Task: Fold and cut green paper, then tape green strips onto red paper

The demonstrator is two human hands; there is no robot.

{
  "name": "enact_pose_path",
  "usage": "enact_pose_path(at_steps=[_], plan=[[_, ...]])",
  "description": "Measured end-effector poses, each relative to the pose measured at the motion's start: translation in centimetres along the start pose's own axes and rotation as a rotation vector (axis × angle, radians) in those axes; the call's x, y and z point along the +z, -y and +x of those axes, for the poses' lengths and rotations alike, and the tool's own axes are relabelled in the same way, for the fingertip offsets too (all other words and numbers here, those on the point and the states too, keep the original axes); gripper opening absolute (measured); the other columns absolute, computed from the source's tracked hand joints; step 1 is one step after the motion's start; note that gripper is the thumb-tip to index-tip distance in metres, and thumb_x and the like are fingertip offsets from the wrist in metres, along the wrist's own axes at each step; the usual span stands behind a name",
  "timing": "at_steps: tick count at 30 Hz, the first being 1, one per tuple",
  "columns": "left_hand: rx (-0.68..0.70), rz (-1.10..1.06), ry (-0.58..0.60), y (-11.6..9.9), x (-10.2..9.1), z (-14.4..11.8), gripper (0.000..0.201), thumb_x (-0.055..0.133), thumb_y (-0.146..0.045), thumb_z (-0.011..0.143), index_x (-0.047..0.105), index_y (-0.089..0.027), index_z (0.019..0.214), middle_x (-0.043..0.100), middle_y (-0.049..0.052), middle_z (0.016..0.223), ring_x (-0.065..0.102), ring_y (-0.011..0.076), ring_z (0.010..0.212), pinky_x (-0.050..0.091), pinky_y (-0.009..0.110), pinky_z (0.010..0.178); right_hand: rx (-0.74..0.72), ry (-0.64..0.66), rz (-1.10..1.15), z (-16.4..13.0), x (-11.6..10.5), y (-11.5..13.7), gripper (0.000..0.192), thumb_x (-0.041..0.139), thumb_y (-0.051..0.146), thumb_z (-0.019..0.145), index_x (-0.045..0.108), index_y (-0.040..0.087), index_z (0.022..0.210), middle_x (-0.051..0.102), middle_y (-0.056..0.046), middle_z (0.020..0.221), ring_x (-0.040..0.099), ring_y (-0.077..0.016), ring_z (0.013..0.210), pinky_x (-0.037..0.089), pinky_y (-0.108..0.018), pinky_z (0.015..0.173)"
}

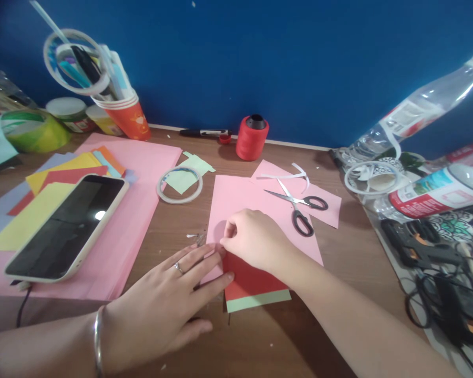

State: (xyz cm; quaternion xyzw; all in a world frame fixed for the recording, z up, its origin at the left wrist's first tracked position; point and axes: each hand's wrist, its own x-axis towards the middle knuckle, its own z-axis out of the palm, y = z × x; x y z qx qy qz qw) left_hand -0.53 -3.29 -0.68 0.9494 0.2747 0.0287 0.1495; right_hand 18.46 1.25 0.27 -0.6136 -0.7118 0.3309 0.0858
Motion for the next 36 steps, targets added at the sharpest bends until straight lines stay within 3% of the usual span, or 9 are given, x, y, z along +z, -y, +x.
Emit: enact_pose_path(at_steps=[12, 16, 18, 21, 24, 28, 36], plan=[[0.015, -0.019, 0.009, 0.1, 0.0, 0.0, 0.053, 0.043, -0.050, 0.080, 0.039, -0.024, 0.127, 0.038, 0.010, 0.136, 0.028, 0.0280, 0.127, 0.024, 0.045, 0.103, -0.052, 0.037, 0.011, -0.1, -0.2, -0.3, 0.010, 0.052, 0.017, 0.066, 0.060, 0.022, 0.062, 0.063, 0.004, 0.066, 0.055, -0.0117, 0.058, 0.039, -0.023, 0.049], [0.018, -0.138, -0.012, 0.4, -0.5, 0.1, 0.046, 0.050, -0.041, 0.079, 0.044, -0.025, 0.122, 0.042, 0.010, 0.132, 0.035, 0.0309, 0.122, 0.031, 0.050, 0.097, -0.064, 0.045, 0.050, -0.1, -0.4, -0.6, 0.012, 0.051, 0.016, 0.069, 0.061, 0.022, 0.065, 0.064, 0.003, 0.070, 0.056, -0.0123, 0.061, 0.041, -0.025, 0.054], [-0.078, -0.307, -0.094, 0.7, -0.7, 0.2, 0.035, 0.049, -0.032, 0.081, 0.048, -0.023, 0.115, 0.050, 0.010, 0.123, 0.046, 0.0273, 0.112, 0.039, 0.046, 0.091, -0.079, 0.035, 0.075, -0.3, -0.5, -0.4, 0.012, 0.051, 0.017, 0.070, 0.061, 0.021, 0.064, 0.064, 0.003, 0.071, 0.057, -0.0128, 0.064, 0.041, -0.025, 0.057], [-0.405, -0.690, -0.270, 1.2, -0.7, 0.5, 0.018, 0.045, -0.027, 0.084, 0.052, -0.021, 0.100, 0.061, 0.005, 0.099, 0.059, 0.0162, 0.084, 0.050, 0.031, 0.073, -0.103, 0.024, 0.144, -0.8, -0.7, 0.3, 0.013, 0.051, 0.016, 0.070, 0.062, 0.021, 0.067, 0.065, 0.003, 0.071, 0.058, -0.0123, 0.065, 0.042, -0.025, 0.059], [-0.632, -1.001, -0.296, 1.7, -0.8, 1.0, 0.016, 0.051, -0.030, 0.081, 0.057, -0.020, 0.091, 0.064, 0.001, 0.077, 0.059, 0.0110, 0.062, 0.050, 0.023, 0.058, -0.106, -0.022, 0.233, -1.4, -0.6, 1.2, 0.013, 0.051, 0.014, 0.071, 0.061, 0.021, 0.069, 0.065, 0.004, 0.070, 0.058, -0.0114, 0.065, 0.042, -0.023, 0.059], [-0.708, -1.122, -0.266, 1.9, -1.0, 1.5, 0.014, 0.059, -0.026, 0.075, 0.063, -0.017, 0.083, 0.063, 0.000, 0.063, 0.058, 0.0099, 0.055, 0.048, 0.019, 0.052, -0.112, -0.064, 0.297, -1.9, 0.0, 1.9, 0.010, 0.053, 0.017, 0.071, 0.061, 0.021, 0.069, 0.064, 0.004, 0.066, 0.056, -0.0103, 0.061, 0.041, -0.022, 0.056], [-0.691, -1.168, -0.310, 2.0, -1.1, 1.4, 0.012, 0.063, -0.026, 0.072, 0.067, -0.017, 0.079, 0.063, -0.002, 0.058, 0.057, 0.0083, 0.051, 0.047, 0.017, 0.050, -0.143, -0.115, 0.307, -2.2, 0.6, 2.3, 0.007, 0.054, 0.018, 0.071, 0.059, 0.021, 0.066, 0.060, 0.006, 0.060, 0.051, -0.0078, 0.055, 0.039, -0.020, 0.051]])
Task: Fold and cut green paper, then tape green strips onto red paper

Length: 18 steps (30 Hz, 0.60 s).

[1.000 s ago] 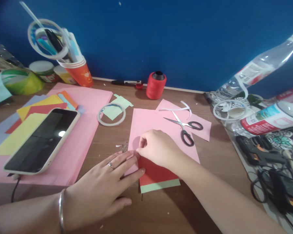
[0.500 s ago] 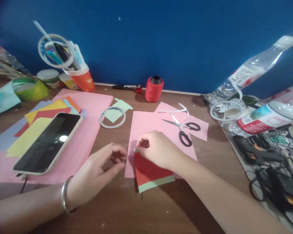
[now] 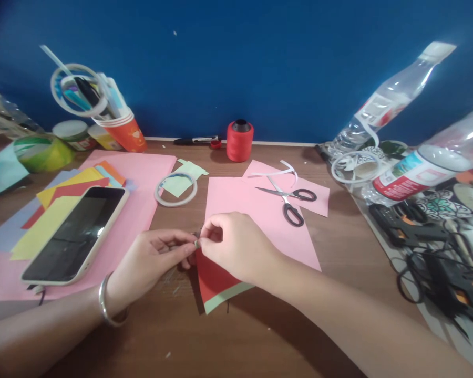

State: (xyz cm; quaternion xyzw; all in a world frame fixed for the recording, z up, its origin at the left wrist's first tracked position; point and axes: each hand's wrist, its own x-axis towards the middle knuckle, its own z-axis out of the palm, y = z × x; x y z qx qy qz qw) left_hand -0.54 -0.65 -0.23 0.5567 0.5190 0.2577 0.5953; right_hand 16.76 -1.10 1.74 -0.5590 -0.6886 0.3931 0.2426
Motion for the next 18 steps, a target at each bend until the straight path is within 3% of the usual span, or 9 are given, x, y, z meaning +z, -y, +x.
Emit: enact_pose_path(at_steps=[10, 18], plan=[[0.040, 0.131, -0.086, 0.06, 0.08, -0.27, 0.015, 0.058, -0.029, 0.074, 0.063, -0.017, 0.066, 0.062, -0.002, 0.054, 0.058, 0.0110, 0.052, 0.047, 0.020, 0.051, 0.009, -0.001, 0.011, -0.14, 0.33, 0.24, 0.008, 0.053, 0.017, 0.071, 0.061, 0.020, 0.069, 0.063, 0.003, 0.065, 0.055, -0.0105, 0.060, 0.041, -0.022, 0.054], [0.128, 0.124, -0.096, 0.54, -0.03, -0.33, 0.014, 0.054, -0.022, 0.076, 0.058, -0.017, 0.064, 0.069, 0.004, 0.083, 0.064, 0.0174, 0.081, 0.050, 0.028, 0.073, 0.047, -0.003, 0.090, 0.05, 0.36, -0.15, 0.007, 0.055, 0.015, 0.067, 0.057, 0.020, 0.071, 0.064, 0.002, 0.070, 0.058, -0.0116, 0.064, 0.044, -0.023, 0.056]])
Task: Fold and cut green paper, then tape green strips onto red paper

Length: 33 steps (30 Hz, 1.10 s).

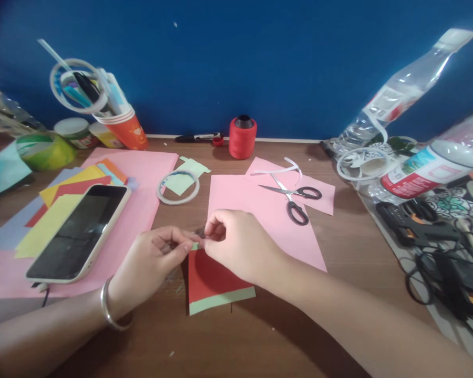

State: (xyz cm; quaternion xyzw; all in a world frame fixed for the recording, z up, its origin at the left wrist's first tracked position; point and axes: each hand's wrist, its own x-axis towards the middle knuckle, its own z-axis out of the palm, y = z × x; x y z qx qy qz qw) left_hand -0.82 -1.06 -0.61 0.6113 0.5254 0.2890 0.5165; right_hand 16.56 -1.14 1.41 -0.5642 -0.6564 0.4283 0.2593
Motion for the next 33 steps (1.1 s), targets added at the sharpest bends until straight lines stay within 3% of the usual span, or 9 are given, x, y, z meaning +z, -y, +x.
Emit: enact_pose_path(at_steps=[6, 16, 33], plan=[[0.042, -0.012, 0.023, -0.18, 0.00, 0.10, 0.016, 0.052, -0.019, 0.076, 0.053, -0.017, 0.060, 0.067, 0.004, 0.082, 0.062, 0.0158, 0.080, 0.048, 0.027, 0.073, 0.004, 0.034, 0.026, 0.14, 0.07, -0.15, 0.005, 0.054, 0.016, 0.068, 0.056, 0.020, 0.071, 0.063, 0.002, 0.069, 0.057, -0.0113, 0.062, 0.043, -0.023, 0.056], [0.016, 0.009, -0.010, -0.10, 0.03, 0.04, 0.016, 0.054, -0.021, 0.076, 0.053, -0.017, 0.060, 0.067, 0.003, 0.083, 0.062, 0.0156, 0.078, 0.049, 0.027, 0.072, 0.019, 0.030, 0.033, 0.18, -0.13, 0.03, 0.005, 0.056, 0.016, 0.068, 0.057, 0.020, 0.071, 0.064, 0.001, 0.069, 0.057, -0.0116, 0.062, 0.043, -0.023, 0.056], [-0.017, -0.049, 0.031, 0.05, -0.13, 0.26, 0.015, 0.055, -0.022, 0.074, 0.053, -0.017, 0.061, 0.068, 0.005, 0.086, 0.063, 0.0167, 0.080, 0.049, 0.027, 0.070, 0.017, 0.018, 0.018, 0.08, -0.17, -0.06, 0.005, 0.056, 0.016, 0.068, 0.058, 0.020, 0.071, 0.064, 0.002, 0.069, 0.058, -0.0118, 0.062, 0.044, -0.023, 0.056]])
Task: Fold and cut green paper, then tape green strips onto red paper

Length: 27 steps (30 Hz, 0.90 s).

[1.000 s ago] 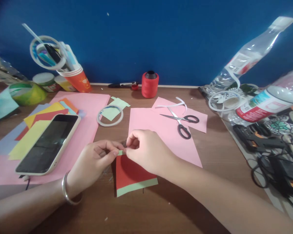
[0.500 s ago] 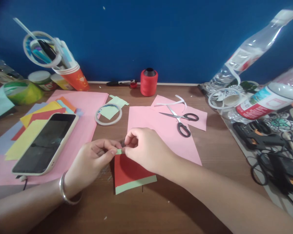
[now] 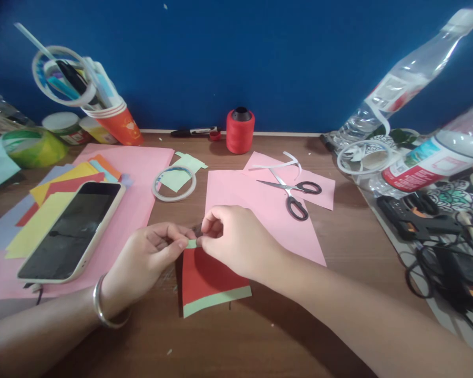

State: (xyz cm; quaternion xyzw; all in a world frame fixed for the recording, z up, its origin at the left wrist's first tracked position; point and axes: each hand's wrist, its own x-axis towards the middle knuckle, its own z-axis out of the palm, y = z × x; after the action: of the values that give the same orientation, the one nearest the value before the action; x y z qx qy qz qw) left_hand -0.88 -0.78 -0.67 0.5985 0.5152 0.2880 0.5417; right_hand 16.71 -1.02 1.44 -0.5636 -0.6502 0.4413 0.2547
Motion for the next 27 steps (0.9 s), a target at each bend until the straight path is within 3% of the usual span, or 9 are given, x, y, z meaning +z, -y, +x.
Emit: enact_pose_path(at_steps=[12, 17, 27], plan=[[0.006, -0.004, 0.026, -0.2, 0.0, -0.1, 0.014, 0.054, -0.017, 0.074, 0.051, -0.017, 0.061, 0.067, 0.003, 0.081, 0.061, 0.0144, 0.076, 0.048, 0.024, 0.067, 0.013, 0.040, -0.009, 0.0, -0.4, 0.0, 0.005, 0.060, 0.018, 0.067, 0.058, 0.021, 0.071, 0.065, 0.002, 0.071, 0.059, -0.0124, 0.065, 0.045, -0.023, 0.057], [0.026, -0.023, -0.015, -0.2, -0.2, 0.0, 0.015, 0.053, -0.014, 0.073, 0.048, -0.017, 0.059, 0.065, 0.001, 0.077, 0.061, 0.0142, 0.075, 0.046, 0.024, 0.066, 0.026, 0.067, -0.051, -0.2, -0.9, 0.0, 0.001, 0.060, 0.021, 0.068, 0.059, 0.021, 0.069, 0.065, 0.003, 0.069, 0.058, -0.0115, 0.062, 0.043, -0.022, 0.054], [0.031, -0.171, -0.007, 0.4, -0.2, -0.1, 0.016, 0.050, -0.013, 0.078, 0.045, -0.017, 0.063, 0.067, 0.002, 0.090, 0.062, 0.0147, 0.081, 0.045, 0.025, 0.071, -0.036, -0.008, 0.042, -0.3, -0.7, 0.0, 0.005, 0.057, 0.016, 0.072, 0.058, 0.019, 0.067, 0.063, 0.003, 0.065, 0.057, -0.0105, 0.061, 0.044, -0.020, 0.056]])
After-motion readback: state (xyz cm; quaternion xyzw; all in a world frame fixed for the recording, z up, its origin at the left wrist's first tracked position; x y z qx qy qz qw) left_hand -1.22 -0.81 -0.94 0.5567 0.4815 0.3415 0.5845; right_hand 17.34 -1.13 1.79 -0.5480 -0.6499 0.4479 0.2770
